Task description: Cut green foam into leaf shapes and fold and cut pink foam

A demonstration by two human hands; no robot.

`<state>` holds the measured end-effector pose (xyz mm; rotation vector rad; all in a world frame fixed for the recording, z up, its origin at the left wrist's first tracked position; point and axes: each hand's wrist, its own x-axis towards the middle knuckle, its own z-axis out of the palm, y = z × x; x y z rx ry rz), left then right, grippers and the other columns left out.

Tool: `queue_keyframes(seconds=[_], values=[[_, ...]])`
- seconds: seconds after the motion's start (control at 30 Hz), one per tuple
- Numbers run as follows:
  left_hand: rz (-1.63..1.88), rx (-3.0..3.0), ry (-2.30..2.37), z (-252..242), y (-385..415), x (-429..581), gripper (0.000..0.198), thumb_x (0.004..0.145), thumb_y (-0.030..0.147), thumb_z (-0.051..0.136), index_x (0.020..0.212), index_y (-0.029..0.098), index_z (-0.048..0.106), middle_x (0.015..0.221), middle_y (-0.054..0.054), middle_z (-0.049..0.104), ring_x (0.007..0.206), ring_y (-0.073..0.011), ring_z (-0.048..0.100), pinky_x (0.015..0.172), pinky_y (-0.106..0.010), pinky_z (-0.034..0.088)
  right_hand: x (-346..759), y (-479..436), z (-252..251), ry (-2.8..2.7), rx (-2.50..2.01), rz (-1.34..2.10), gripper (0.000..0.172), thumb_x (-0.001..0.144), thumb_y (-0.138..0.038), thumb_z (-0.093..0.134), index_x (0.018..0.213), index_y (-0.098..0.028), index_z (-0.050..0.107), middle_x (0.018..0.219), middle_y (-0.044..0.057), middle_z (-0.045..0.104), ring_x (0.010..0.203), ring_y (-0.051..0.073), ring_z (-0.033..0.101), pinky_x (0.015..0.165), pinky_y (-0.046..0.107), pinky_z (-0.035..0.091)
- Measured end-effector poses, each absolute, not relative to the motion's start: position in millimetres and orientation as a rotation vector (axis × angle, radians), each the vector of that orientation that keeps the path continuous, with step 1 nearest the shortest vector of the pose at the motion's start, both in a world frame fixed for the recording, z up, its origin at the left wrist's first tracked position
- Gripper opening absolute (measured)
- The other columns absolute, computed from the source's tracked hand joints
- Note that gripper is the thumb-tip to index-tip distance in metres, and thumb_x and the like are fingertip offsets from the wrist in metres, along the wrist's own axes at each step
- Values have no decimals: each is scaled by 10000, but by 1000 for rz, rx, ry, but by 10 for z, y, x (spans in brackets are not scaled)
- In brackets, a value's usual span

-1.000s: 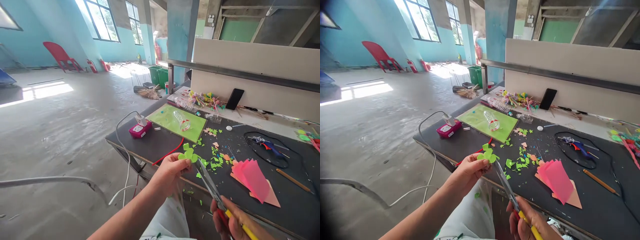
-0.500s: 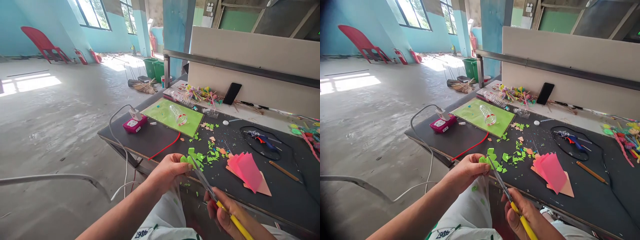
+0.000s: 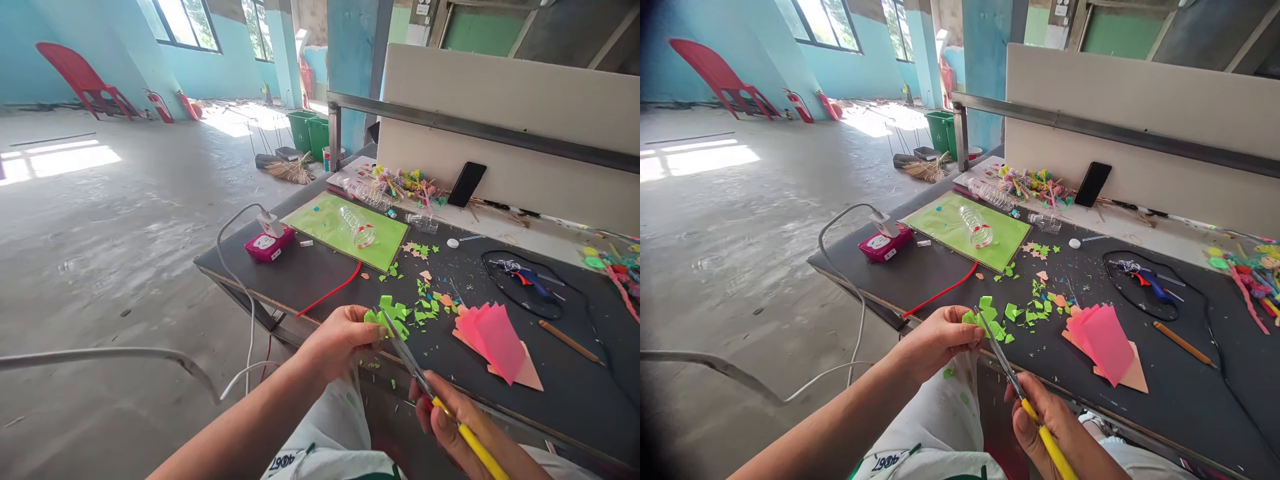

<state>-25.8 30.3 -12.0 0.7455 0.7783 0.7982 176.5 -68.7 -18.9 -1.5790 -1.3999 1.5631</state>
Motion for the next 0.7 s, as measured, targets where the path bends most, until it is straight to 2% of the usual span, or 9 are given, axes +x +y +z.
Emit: queue_keyframes(seconds=[0.13,0.3,0.37,0.7], values=[[801,757,740,-136,314,-277,213,568,231,776,535,119,599,515,6,544,478,-67,450,495,-202,320,1731,-697,-139,-1371,-1596,1558,663,659,-832,485,918,-238,622,731,26,580,727,193,607,682,262,525],[799,774,741,-142,319,-301,197,579,231,767,546,119,608,514,3,548,476,-72,454,488,-206,312,1698,-691,-91,-1320,-1613,1576,734,606,-857,504,927,-211,636,747,27,559,756,206,599,808,338,515],[805,772,745,-134,318,-308,199,579,229,766,538,121,604,515,0,555,478,-75,462,495,-209,322,1695,-686,-97,-1307,-1603,1594,738,599,-856,515,924,-204,638,748,26,547,748,205,589,814,355,510],[799,769,758,-119,305,-326,190,582,221,755,531,129,596,507,-3,563,478,-83,475,495,-217,316,1714,-683,-284,-1384,-1572,1535,650,650,-822,516,879,-222,612,648,-22,437,695,186,535,572,252,458]])
